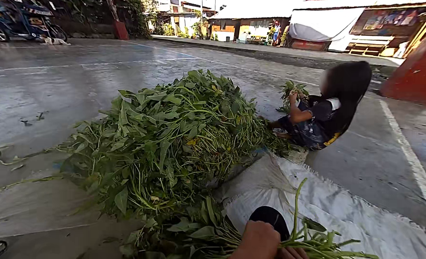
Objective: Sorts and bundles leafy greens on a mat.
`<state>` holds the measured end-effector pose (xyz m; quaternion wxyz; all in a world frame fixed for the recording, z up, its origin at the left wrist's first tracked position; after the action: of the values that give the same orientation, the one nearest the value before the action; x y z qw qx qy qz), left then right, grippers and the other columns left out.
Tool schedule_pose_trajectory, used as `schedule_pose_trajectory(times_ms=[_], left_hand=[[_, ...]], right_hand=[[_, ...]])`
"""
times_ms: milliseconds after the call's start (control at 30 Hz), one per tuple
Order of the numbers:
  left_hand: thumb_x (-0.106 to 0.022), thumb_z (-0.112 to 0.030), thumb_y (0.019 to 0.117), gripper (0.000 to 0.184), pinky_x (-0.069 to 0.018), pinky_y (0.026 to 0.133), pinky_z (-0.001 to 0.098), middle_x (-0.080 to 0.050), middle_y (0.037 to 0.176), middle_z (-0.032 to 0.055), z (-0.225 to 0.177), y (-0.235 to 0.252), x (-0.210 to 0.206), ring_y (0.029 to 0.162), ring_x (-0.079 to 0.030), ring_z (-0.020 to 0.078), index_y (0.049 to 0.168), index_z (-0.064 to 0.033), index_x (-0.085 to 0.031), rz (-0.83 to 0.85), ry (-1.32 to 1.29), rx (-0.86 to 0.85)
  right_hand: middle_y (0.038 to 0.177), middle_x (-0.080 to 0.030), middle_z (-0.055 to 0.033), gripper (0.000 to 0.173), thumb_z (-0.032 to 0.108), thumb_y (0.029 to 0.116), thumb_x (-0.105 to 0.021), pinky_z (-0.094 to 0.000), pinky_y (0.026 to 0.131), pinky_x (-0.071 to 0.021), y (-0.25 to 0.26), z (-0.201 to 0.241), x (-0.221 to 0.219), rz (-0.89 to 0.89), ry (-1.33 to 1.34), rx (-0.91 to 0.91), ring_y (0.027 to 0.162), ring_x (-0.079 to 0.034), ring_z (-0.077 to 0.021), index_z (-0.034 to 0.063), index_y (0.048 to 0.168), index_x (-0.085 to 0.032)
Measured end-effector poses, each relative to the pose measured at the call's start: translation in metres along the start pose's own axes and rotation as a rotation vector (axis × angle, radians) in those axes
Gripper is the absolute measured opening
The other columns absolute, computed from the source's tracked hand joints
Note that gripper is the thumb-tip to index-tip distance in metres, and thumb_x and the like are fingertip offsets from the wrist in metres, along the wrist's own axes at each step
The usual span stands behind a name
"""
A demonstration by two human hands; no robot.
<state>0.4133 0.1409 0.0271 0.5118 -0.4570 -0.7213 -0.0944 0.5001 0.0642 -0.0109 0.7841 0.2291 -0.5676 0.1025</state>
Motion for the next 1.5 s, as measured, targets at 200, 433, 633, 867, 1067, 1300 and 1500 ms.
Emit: schedule_pose_trajectory(times_ms=[200, 433, 633, 867, 1067, 1300, 1500], left_hand=[[-0.058, -0.004, 0.0991, 0.02, -0.0579, 0.087, 0.0473, -0.058, 0.132, 0.0234, 0.014, -0.008, -0.025, 0.103, -0.068, 0.0354, 0.115, 0.0049, -0.067, -0.402, -0.443, 0.166], [-0.064, 0.002, 0.0914, 0.01, -0.0583, 0.08, 0.0326, -0.063, 0.106, 0.0227, 0.037, -0.006, -0.074, 0.09, -0.067, 0.0217, 0.095, 0.0093, -0.069, -0.961, -0.99, 0.066], [-0.063, 0.004, 0.0895, 0.011, -0.0552, 0.083, 0.0249, -0.062, 0.106, 0.0161, 0.049, 0.0, -0.074, 0.095, -0.063, 0.0126, 0.099, 0.008, -0.068, -0.908, -1.209, 0.02], [-0.064, 0.0, 0.0934, 0.007, -0.0561, 0.084, 0.0264, -0.062, 0.106, 0.0129, 0.056, 0.007, -0.075, 0.095, -0.064, 0.0132, 0.098, 0.004, -0.068, -0.809, -1.329, 0.097], [-0.066, 0.001, 0.0927, 0.006, -0.0555, 0.085, 0.0259, -0.062, 0.106, 0.0135, 0.053, 0.007, -0.071, 0.095, -0.063, 0.0133, 0.097, 0.0038, -0.069, -0.789, -1.337, 0.116], [-0.068, -0.003, 0.0925, 0.008, -0.0547, 0.083, 0.0297, -0.062, 0.105, 0.0158, 0.048, 0.013, -0.046, 0.094, -0.063, 0.0181, 0.098, 0.003, -0.07, -0.771, -1.098, 0.14], [-0.061, 0.001, 0.0926, 0.011, -0.0559, 0.088, 0.035, -0.062, 0.115, 0.0186, 0.005, 0.036, -0.004, 0.1, -0.065, 0.0245, 0.099, 0.0046, -0.069, -0.655, -0.65, -0.128]], right_hand=[[0.104, -0.073, -0.0221, 0.017, 0.003, 0.0956, -0.06, -0.0585, 0.086, -0.0553, 0.028, -0.032, 0.018, 0.078, 0.277, -0.207, 0.098, -0.071, -0.0402, -0.0047, 0.096, -0.075], [0.091, -0.07, -0.0129, 0.022, 0.003, 0.0986, -0.049, -0.0391, 0.079, -0.0574, 0.048, -0.07, 0.014, -0.147, 0.429, -0.264, 0.085, -0.069, -0.0227, -0.001, 0.094, -0.07], [0.098, -0.073, -0.0081, 0.015, 0.018, 0.0999, -0.064, -0.0339, 0.081, -0.0599, 0.036, -0.016, 0.03, -0.083, 0.178, 0.336, 0.09, -0.072, -0.0194, 0.0103, 0.109, -0.074], [0.093, -0.071, -0.0078, 0.017, 0.005, 0.0986, -0.061, -0.0399, 0.075, -0.0551, -0.001, 0.007, 0.008, 0.074, -0.193, 0.327, 0.086, -0.069, -0.0258, 0.0115, 0.105, -0.074], [0.104, -0.073, -0.0031, 0.015, 0.003, 0.0955, -0.062, -0.0377, 0.089, -0.0543, -0.001, 0.0, -0.002, -0.061, -0.27, 0.335, 0.103, -0.068, -0.0216, 0.0137, 0.094, -0.073], [0.091, -0.07, -0.0029, 0.013, 0.004, 0.0943, -0.058, -0.0312, 0.094, -0.0557, 0.02, -0.015, 0.008, -0.33, -0.271, 0.319, 0.099, -0.07, -0.0181, 0.0129, 0.086, -0.062], [0.089, -0.071, -0.0085, 0.011, 0.004, 0.0893, -0.058, -0.0313, 0.065, -0.0595, 0.011, -0.031, 0.036, -0.537, -0.116, -0.155, 0.08, -0.071, -0.0181, 0.0073, 0.082, -0.066]])
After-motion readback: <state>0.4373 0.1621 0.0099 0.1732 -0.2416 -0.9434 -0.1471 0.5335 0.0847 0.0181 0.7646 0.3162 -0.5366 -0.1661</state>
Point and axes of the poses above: each hand's wrist, its own y-axis towards the middle knuckle, its own x-axis out of the back of the hand, z = x × y, the point moved 6 cm from there along y, towards the middle knuckle
